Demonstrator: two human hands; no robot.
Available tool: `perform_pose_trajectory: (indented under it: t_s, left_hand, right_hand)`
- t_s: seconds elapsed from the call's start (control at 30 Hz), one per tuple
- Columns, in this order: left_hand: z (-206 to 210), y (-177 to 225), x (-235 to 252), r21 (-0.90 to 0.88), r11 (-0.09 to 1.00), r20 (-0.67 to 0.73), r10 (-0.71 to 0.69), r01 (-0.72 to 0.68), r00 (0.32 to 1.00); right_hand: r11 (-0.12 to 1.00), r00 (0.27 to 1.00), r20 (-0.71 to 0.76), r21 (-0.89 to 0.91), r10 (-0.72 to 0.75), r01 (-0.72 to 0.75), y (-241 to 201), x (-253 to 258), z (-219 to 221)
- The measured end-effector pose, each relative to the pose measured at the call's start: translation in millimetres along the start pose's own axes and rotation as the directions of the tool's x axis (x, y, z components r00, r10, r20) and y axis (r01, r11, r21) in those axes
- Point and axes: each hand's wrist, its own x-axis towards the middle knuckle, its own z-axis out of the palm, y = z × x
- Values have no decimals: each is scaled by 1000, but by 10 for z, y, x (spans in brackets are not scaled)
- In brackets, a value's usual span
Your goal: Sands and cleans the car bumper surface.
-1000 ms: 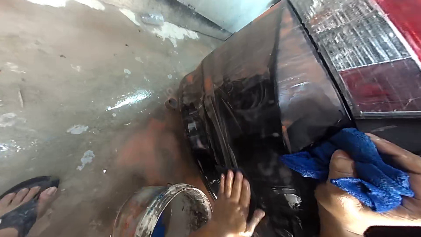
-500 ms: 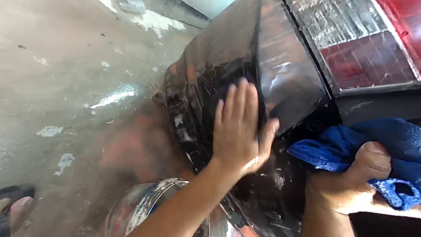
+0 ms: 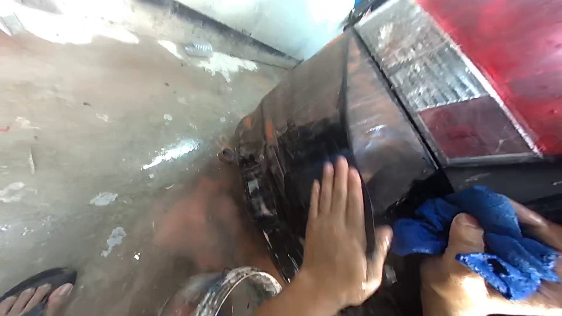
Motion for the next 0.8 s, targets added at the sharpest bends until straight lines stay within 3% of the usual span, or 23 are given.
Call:
perform_pose_trajectory:
  t_s: [0.07, 0.2, 0.27, 0.37, 0.43, 0.63, 0.7, 0.8]
  left_hand:
    - [34, -64, 9, 36, 998, 22, 46, -47, 999]
    - [-79, -133, 533, 70, 997, 40, 15, -17, 999]
    - [-33, 0, 208, 56, 998, 40, 29, -32, 999]
    - [133, 72, -664, 113, 985, 71, 120, -128, 990]
    - [136, 15, -854, 172, 970, 129, 150, -171, 980]
    - [-145, -681, 278, 6, 998, 95, -67, 67, 993]
    - [-108, -719, 20, 12, 998, 40, -70, 69, 997]
    - [67, -552, -953, 51, 996, 66, -77, 74, 995]
  right_hand:
    - [1000, 1000, -12, -2, -10, 10, 8, 16, 28]
    - [999, 999, 0, 12, -48, 48, 39, -3, -22]
    - [999, 999, 3, 28, -47, 47, 69, -6, -47]
    - [999, 1000, -10, 23, -26, 26, 68, -10, 4]
    - [1000, 1000, -10, -3, -22, 22, 54, -27, -9]
    - [997, 996, 73, -58, -44, 49, 86, -91, -91]
    - [993, 991, 121, -102, -55, 67, 80, -81, -113]
    - [976, 980, 192, -198, -56, 94, 33, -68, -115]
